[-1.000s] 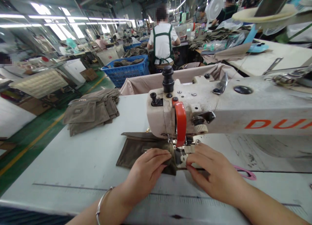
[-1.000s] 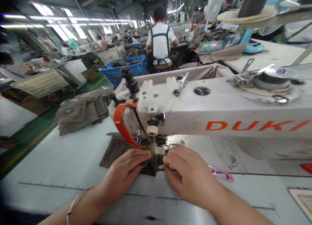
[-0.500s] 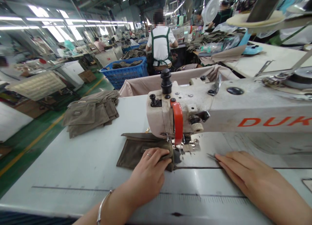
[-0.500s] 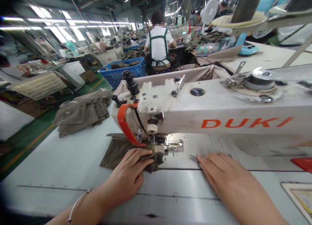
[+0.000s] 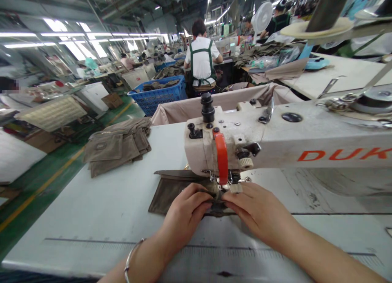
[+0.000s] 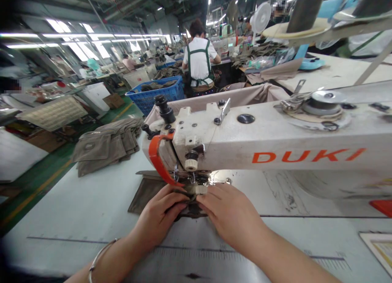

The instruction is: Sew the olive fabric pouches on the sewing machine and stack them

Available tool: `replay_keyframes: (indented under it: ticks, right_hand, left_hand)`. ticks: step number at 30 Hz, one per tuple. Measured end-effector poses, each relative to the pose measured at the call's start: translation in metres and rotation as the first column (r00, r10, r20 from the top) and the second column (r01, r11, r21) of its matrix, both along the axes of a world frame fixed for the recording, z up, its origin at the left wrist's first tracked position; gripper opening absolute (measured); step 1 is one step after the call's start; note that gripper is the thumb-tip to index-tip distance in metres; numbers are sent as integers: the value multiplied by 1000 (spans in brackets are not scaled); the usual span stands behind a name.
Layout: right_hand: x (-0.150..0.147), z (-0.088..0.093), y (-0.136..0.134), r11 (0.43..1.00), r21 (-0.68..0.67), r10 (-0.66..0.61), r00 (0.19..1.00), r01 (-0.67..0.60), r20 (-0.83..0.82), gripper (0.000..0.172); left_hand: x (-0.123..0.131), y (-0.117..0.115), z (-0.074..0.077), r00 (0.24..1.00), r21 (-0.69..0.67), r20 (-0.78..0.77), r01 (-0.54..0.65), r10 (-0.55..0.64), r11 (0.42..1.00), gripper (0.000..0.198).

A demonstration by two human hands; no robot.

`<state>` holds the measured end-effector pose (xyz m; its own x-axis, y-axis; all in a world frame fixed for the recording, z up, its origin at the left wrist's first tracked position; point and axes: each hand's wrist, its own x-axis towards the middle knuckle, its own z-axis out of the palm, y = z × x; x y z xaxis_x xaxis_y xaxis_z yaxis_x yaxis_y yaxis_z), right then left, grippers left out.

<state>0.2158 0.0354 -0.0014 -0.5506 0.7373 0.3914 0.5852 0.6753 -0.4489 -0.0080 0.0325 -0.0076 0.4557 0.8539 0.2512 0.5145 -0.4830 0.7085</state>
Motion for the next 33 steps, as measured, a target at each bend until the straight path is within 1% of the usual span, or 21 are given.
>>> replay_keyframes:
  ticks: [2, 5, 9, 16, 23, 33]
  right_hand:
    - [0, -7, 1, 1000, -2, -8, 998, 8, -56, 21]
    - [1, -10, 0, 1000, 9, 2, 996, -1, -84, 22]
    - [-1, -10, -1, 999, 47, 15, 997, -12, -77, 21]
    - [-3, -9, -1, 994, 109, 3, 998, 3, -56, 21]
    - [-3, -10, 0, 992, 123, -3, 999, 8, -36, 21]
    - [-2, -7, -1, 988, 156, 1, 1000, 0, -9, 23]
  left_hand:
    - [0, 0, 0, 1000, -17, 9, 9, -9, 1000, 17]
    - [-1, 0, 1, 1000, -31, 16, 22, -22, 999, 18]
    - [-2, 0, 1, 1000, -41, 7, 21, -20, 999, 20]
    - [-4, -1, -1, 999, -33, -34, 11, -12, 999, 21]
    - [-2, -1, 0, 999, -16, -46, 10, -11, 1000, 21]
    - [-2, -1, 1, 997, 10, -81, 8, -7, 1000, 20]
